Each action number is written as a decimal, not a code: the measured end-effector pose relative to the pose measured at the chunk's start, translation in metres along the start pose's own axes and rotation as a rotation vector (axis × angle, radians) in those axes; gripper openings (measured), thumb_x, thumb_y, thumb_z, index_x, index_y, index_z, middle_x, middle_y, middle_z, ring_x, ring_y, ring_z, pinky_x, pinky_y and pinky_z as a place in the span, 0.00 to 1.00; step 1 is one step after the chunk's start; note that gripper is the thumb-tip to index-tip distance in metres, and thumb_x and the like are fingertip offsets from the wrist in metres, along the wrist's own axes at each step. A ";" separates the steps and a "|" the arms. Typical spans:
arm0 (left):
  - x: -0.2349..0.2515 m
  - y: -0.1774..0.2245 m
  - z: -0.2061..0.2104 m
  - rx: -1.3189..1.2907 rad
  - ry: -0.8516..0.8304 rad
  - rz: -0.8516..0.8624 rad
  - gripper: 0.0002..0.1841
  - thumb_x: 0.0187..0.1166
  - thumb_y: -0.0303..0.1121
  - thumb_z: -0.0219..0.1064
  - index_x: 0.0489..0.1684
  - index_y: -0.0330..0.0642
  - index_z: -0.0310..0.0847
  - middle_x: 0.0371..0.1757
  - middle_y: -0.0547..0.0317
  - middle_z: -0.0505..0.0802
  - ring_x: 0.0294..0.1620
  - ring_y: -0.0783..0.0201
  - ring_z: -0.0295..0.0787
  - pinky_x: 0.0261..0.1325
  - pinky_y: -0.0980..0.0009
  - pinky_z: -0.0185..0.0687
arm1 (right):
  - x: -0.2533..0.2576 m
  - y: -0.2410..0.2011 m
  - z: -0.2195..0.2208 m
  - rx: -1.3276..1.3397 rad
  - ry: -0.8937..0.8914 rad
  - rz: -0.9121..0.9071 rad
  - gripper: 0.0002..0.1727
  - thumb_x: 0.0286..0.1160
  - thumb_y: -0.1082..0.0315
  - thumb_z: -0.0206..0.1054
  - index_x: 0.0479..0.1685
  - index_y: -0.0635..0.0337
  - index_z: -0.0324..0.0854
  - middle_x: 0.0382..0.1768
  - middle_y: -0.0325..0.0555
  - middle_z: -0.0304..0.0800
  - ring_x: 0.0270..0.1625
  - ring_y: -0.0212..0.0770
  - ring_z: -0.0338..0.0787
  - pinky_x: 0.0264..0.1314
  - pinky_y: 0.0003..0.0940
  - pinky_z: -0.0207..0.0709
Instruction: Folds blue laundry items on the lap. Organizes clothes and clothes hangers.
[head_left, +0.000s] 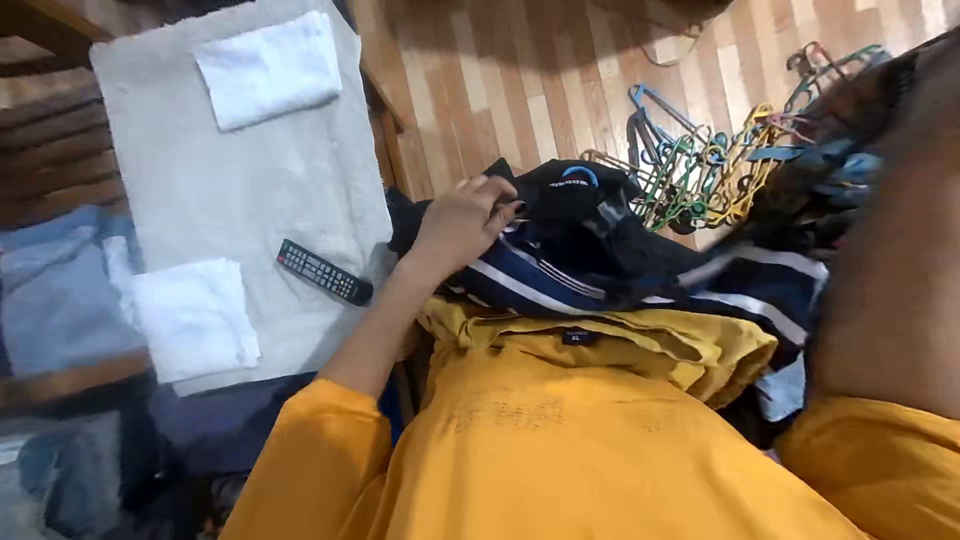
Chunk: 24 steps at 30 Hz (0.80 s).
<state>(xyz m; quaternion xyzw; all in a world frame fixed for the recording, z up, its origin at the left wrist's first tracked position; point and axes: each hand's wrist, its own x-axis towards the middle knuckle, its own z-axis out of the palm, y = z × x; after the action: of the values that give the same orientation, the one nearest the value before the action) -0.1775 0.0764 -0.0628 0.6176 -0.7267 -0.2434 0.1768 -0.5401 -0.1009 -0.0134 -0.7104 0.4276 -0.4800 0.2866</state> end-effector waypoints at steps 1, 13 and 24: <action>0.009 0.005 -0.002 -0.009 -0.066 -0.008 0.21 0.89 0.45 0.60 0.67 0.39 0.84 0.62 0.43 0.91 0.68 0.44 0.86 0.70 0.43 0.78 | 0.004 -0.019 0.025 -0.098 0.045 -0.004 0.17 0.90 0.65 0.53 0.54 0.74 0.79 0.30 0.38 0.80 0.28 0.25 0.79 0.36 0.26 0.80; 0.025 0.127 0.073 -0.162 -0.536 0.217 0.14 0.70 0.29 0.77 0.51 0.33 0.87 0.52 0.43 0.92 0.56 0.45 0.90 0.60 0.46 0.83 | -0.031 -0.057 0.115 0.533 0.124 0.582 0.16 0.94 0.65 0.47 0.46 0.58 0.81 0.12 0.23 0.73 0.12 0.21 0.69 0.17 0.17 0.67; 0.031 0.084 0.040 -0.496 -0.567 0.225 0.21 0.92 0.39 0.54 0.74 0.36 0.81 0.67 0.45 0.89 0.70 0.55 0.85 0.75 0.54 0.76 | 0.017 0.082 -0.020 0.179 0.705 0.512 0.15 0.94 0.66 0.45 0.47 0.69 0.73 0.23 0.42 0.80 0.22 0.34 0.83 0.30 0.30 0.84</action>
<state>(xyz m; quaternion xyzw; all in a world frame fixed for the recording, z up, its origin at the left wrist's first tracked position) -0.2735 0.0614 -0.0486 0.3807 -0.7291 -0.5517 0.1383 -0.5832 -0.1545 -0.0648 -0.3469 0.6180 -0.6416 0.2934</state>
